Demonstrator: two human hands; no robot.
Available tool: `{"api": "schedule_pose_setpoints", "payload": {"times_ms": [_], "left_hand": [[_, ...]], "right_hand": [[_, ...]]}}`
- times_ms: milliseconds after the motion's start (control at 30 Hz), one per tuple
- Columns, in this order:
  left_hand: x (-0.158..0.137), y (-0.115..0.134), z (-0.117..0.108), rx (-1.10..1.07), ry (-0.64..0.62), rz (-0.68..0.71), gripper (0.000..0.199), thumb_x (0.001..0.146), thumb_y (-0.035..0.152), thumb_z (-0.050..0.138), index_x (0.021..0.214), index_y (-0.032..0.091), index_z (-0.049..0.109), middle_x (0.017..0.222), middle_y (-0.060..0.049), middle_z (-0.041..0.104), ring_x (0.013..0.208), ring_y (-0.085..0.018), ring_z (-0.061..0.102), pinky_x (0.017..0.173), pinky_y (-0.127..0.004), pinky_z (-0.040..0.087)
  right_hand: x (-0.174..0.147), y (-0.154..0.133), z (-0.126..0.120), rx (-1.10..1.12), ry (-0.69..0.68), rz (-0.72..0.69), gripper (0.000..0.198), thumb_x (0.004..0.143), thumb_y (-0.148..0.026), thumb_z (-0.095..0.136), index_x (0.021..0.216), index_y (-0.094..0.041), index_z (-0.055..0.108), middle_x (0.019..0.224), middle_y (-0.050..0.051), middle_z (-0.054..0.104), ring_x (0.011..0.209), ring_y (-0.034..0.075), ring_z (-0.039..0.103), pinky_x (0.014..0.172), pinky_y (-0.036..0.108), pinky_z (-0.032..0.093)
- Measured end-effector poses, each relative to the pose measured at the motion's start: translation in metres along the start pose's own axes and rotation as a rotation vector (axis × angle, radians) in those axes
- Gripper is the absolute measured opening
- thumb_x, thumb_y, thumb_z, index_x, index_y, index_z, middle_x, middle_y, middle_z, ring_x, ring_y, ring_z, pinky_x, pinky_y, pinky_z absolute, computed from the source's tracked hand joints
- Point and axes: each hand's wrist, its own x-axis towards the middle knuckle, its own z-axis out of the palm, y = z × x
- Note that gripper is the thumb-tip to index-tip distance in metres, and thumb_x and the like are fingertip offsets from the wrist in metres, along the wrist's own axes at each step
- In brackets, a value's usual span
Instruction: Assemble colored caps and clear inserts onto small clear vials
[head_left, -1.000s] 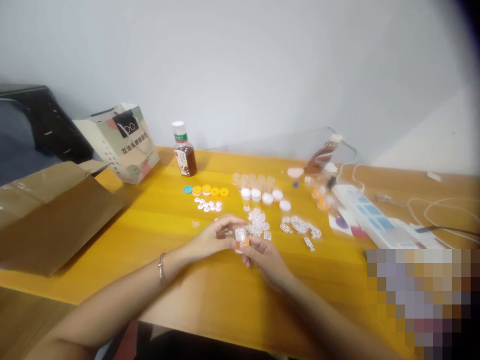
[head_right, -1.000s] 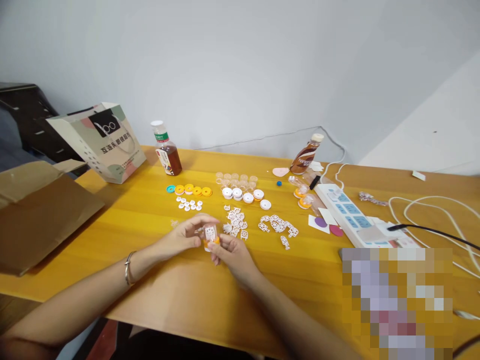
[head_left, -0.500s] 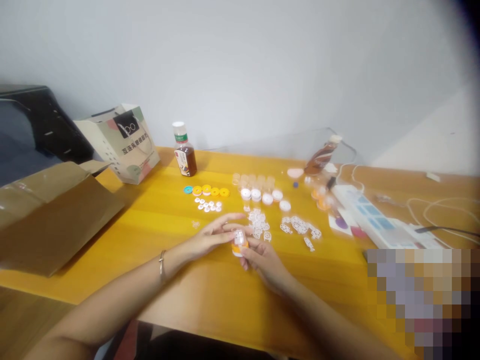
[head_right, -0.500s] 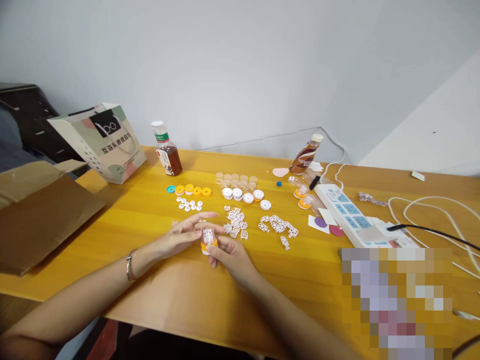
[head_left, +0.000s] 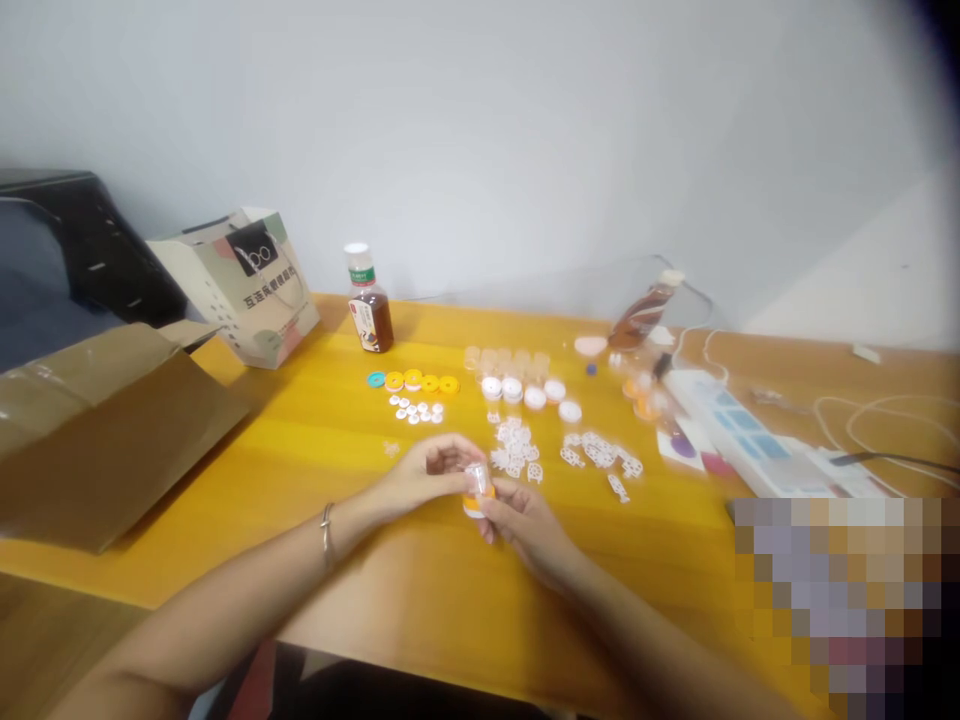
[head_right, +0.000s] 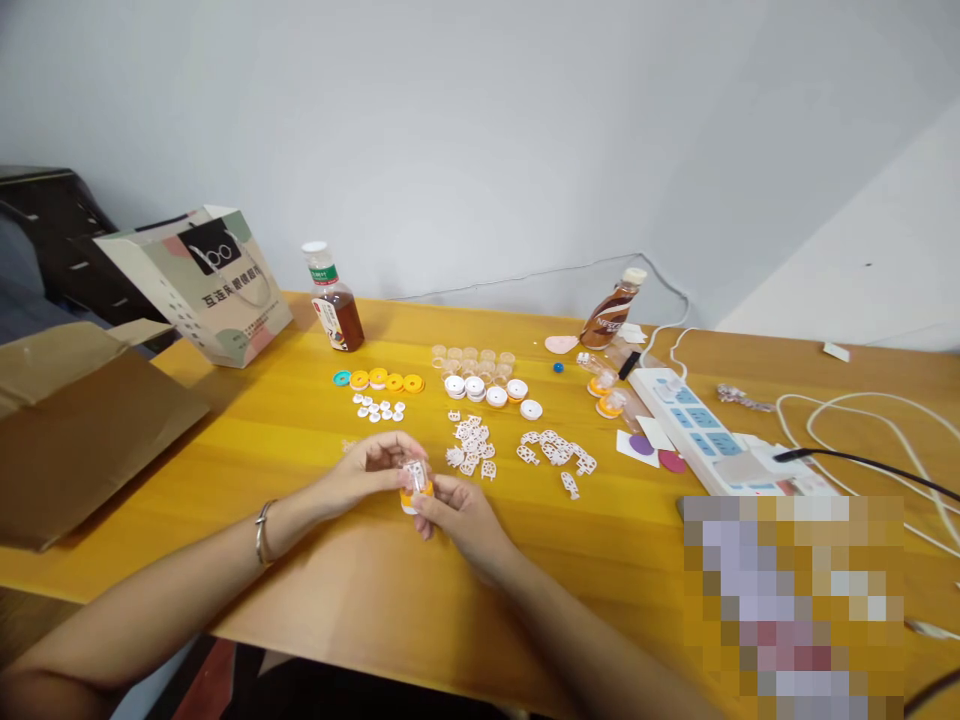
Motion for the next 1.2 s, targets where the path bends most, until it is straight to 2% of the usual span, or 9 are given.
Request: {"api": "schedule_pose_setpoints", "payload": {"times_ms": [100,233,400,467,567,733,867,1067,1200], "left_hand": [[0.0002,0.0006,-0.0005,-0.013,-0.033,0.009,0.032,0.075,0.028,0.061,0.103,0.016,0.054,0.101,-0.009,0.058,0.089,-0.016,0.055,0.079,-0.03,0.042],[-0.0016,0.002,0.0013,0.041,0.038,0.019,0.033,0.068,0.023,0.068,0.098,0.016,0.054,0.088,-0.005,0.06,0.076,-0.013,0.057,0.071,-0.027,0.043],[-0.003,0.0039,0.0025,-0.107,-0.194,-0.014,0.043,0.075,0.028,0.061,0.114,0.017,0.048,0.116,-0.014,0.051,0.09,-0.02,0.057,0.08,-0.035,0.043],[-0.0028,0.0022,0.0028,-0.105,-0.162,0.001,0.048,0.075,0.027,0.062,0.118,0.019,0.044,0.112,-0.012,0.054,0.087,-0.018,0.058,0.079,-0.033,0.044],[-0.0026,0.0003,0.0036,-0.055,-0.072,0.016,0.035,0.077,0.027,0.06,0.108,0.016,0.05,0.094,-0.009,0.061,0.077,-0.015,0.059,0.075,-0.031,0.044],[-0.0045,0.0048,0.0048,-0.082,-0.133,0.008,0.038,0.079,0.03,0.057,0.114,0.018,0.048,0.117,-0.014,0.052,0.093,-0.021,0.057,0.08,-0.036,0.043],[-0.0051,0.0059,0.005,-0.047,-0.094,0.006,0.027,0.081,0.028,0.054,0.105,0.016,0.056,0.096,-0.01,0.061,0.081,-0.018,0.059,0.076,-0.034,0.044],[-0.0036,0.0064,0.004,0.009,0.002,0.044,0.03,0.076,0.028,0.06,0.104,0.017,0.057,0.098,-0.008,0.06,0.086,-0.017,0.056,0.079,-0.031,0.042],[-0.002,0.0051,0.0013,-0.042,-0.076,-0.001,0.032,0.08,0.031,0.056,0.108,0.015,0.055,0.101,-0.011,0.059,0.085,-0.017,0.056,0.08,-0.033,0.042]], "right_hand": [[0.0001,0.0009,0.0003,-0.005,0.018,-0.007,0.021,0.069,-0.036,0.065,0.071,-0.015,0.059,0.053,-0.004,0.054,0.046,0.007,0.046,0.046,0.02,0.033],[-0.0004,0.0007,0.0009,-0.014,0.022,0.0,0.02,0.069,-0.034,0.065,0.067,-0.016,0.059,0.053,-0.003,0.055,0.046,0.007,0.046,0.046,0.02,0.033],[-0.0009,0.0019,0.0012,0.126,0.001,0.005,0.025,0.068,-0.039,0.064,0.064,-0.016,0.057,0.051,-0.003,0.054,0.044,0.007,0.045,0.045,0.021,0.034],[-0.0006,0.0015,0.0007,0.086,0.012,-0.008,0.022,0.069,-0.037,0.064,0.066,-0.016,0.058,0.052,-0.003,0.055,0.046,0.007,0.046,0.047,0.021,0.034],[-0.0003,0.0005,0.0003,0.075,0.009,-0.012,0.021,0.07,-0.035,0.064,0.067,-0.016,0.059,0.054,-0.003,0.056,0.047,0.007,0.047,0.049,0.021,0.035],[-0.0006,0.0008,0.0008,0.094,0.011,-0.003,0.021,0.069,-0.036,0.064,0.067,-0.016,0.058,0.053,-0.003,0.055,0.047,0.008,0.047,0.049,0.022,0.035],[-0.0009,0.0023,0.0015,0.088,0.01,0.014,0.021,0.07,-0.036,0.063,0.068,-0.016,0.059,0.053,-0.003,0.054,0.047,0.008,0.046,0.048,0.021,0.034],[-0.0002,0.0014,0.0013,0.044,0.019,-0.007,0.02,0.07,-0.036,0.063,0.067,-0.016,0.058,0.054,-0.002,0.055,0.047,0.008,0.046,0.048,0.021,0.034],[0.0004,0.0001,0.0006,0.027,0.032,-0.025,0.021,0.069,-0.037,0.063,0.069,-0.017,0.059,0.055,-0.002,0.055,0.048,0.008,0.047,0.049,0.022,0.036]]}}
